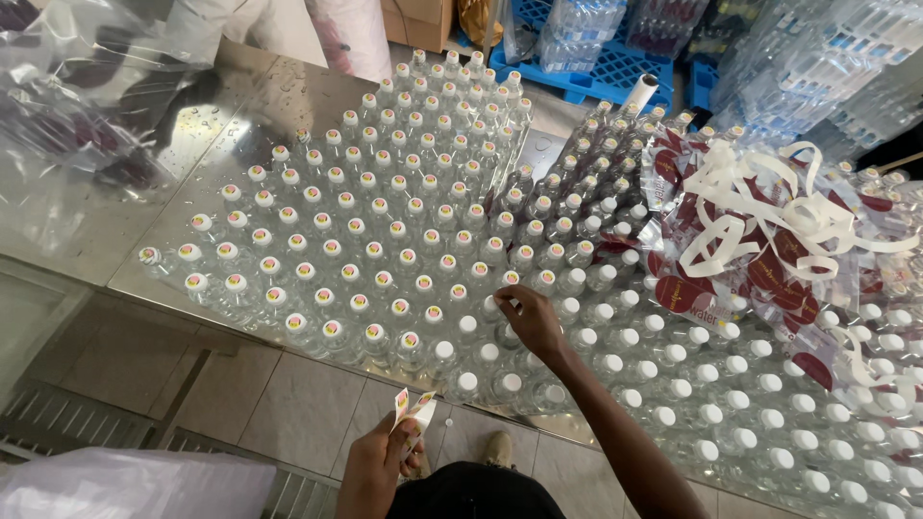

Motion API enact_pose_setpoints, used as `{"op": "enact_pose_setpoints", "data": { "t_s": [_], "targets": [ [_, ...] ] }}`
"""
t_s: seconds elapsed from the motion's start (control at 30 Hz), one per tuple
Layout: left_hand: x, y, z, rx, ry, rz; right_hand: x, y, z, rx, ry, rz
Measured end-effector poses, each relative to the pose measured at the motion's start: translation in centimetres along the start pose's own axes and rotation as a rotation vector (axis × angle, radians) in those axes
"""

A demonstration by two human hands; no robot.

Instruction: The person applies small round stickers to the white caps of numerous clear plastic bottles arranged on a metal table. The person picks up stickers from a sheet in their left hand and places them onto the bottle caps with their right hand.

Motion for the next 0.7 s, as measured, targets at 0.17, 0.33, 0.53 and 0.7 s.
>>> {"op": "enact_pose_setpoints", "data": {
  "t_s": [0.17,0.33,0.53,0.7],
  "targets": [
    [-0.3,0.3,1.2,0.048,0.018,0.007,0.3,-0.4,-0.6,0.054,-0.050,-0.021],
    [-0.8,-0.5,0.1,0.027,-0.019,0.024,0.7,-1.0,-0.8,0.069,-0.056,-0.100],
    [-0.4,0.0,2.4,0.065,0.033,0.076,1.2,-1.0,-0.9,0.143,0.004,-0.246],
    [-0.7,0.3,3.3,0.126,0.030,0.120,1.2,1.9,-2.3,0.510,0.432,-0.398]
  ]
}}
Point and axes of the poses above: each hand's wrist, its own y-axis away from the middle knuckle, its own x-axis out of the back of the hand, z = x × y, the point moved 5 cm from there along -y, towards the middle knuckle, and after that the axes turned 9 degrees about z, right-handed, at the moved point
